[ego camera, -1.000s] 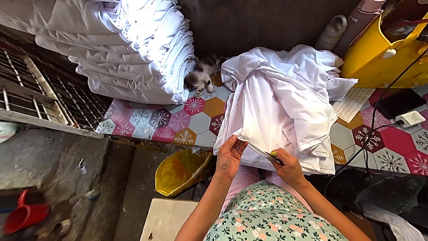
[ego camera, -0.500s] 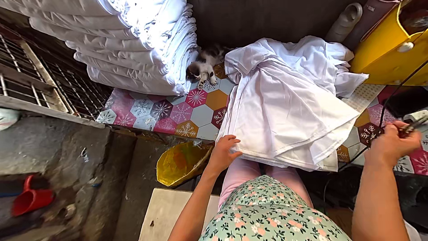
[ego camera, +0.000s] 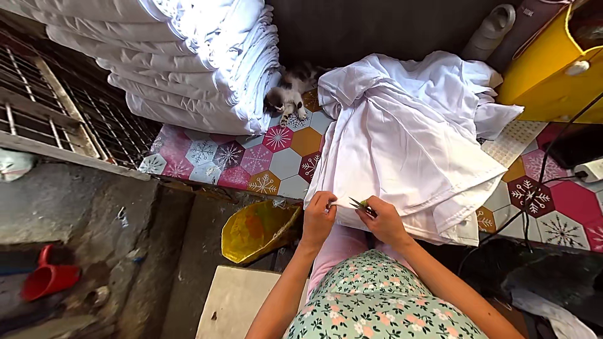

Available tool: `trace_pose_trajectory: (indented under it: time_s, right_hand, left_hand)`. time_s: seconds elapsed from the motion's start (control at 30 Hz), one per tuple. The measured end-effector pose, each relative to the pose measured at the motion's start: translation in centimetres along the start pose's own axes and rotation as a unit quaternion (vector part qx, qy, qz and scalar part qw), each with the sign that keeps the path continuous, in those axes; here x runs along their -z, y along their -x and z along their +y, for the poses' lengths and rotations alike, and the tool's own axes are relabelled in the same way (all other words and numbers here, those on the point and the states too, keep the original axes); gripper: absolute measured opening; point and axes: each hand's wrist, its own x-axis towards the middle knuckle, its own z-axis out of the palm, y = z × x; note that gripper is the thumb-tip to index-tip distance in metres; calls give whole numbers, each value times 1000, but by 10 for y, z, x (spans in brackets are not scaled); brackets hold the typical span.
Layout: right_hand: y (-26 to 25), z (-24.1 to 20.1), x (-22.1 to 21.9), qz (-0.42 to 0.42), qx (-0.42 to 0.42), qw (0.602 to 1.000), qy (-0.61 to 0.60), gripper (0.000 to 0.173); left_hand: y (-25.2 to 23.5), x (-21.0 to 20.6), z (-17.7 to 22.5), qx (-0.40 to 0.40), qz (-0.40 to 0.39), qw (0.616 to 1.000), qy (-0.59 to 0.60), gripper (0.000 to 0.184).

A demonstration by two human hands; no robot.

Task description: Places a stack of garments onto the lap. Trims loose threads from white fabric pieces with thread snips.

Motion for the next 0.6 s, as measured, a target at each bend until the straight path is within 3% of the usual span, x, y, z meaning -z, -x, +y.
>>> trace_pose_trajectory:
  time_s: [0.1, 0.17, 0.27, 0.33, 0.4, 0.47, 0.6]
  right_hand:
    - [6, -5, 8, 67, 93, 993, 0, 12]
    - [12, -5, 12, 69, 139, 988, 3, 11]
    - [19, -2, 11, 71, 178, 981, 25, 11]
    - [18, -3, 11, 73, 185, 980, 33, 12]
    - [18, -2, 10, 68, 193, 978, 38, 12]
    - [20, -1, 8, 53, 207, 976, 44, 12]
    - [22, -1, 9, 39, 189, 981, 26, 11]
  left_hand:
    - [-14, 11, 20, 247, -30, 968, -24, 9]
    - [-22, 12, 30, 375, -42, 909, 174, 24]
    - [-19, 4, 53, 483, 9, 706, 519, 26]
    - [-16, 1, 65, 498, 45, 629, 595, 27]
    - [-14, 1, 72, 477, 54, 619, 621, 32]
    - [-11, 3, 74, 441, 45, 647, 621, 36]
    - [-11, 6, 73, 422, 23, 694, 583, 21]
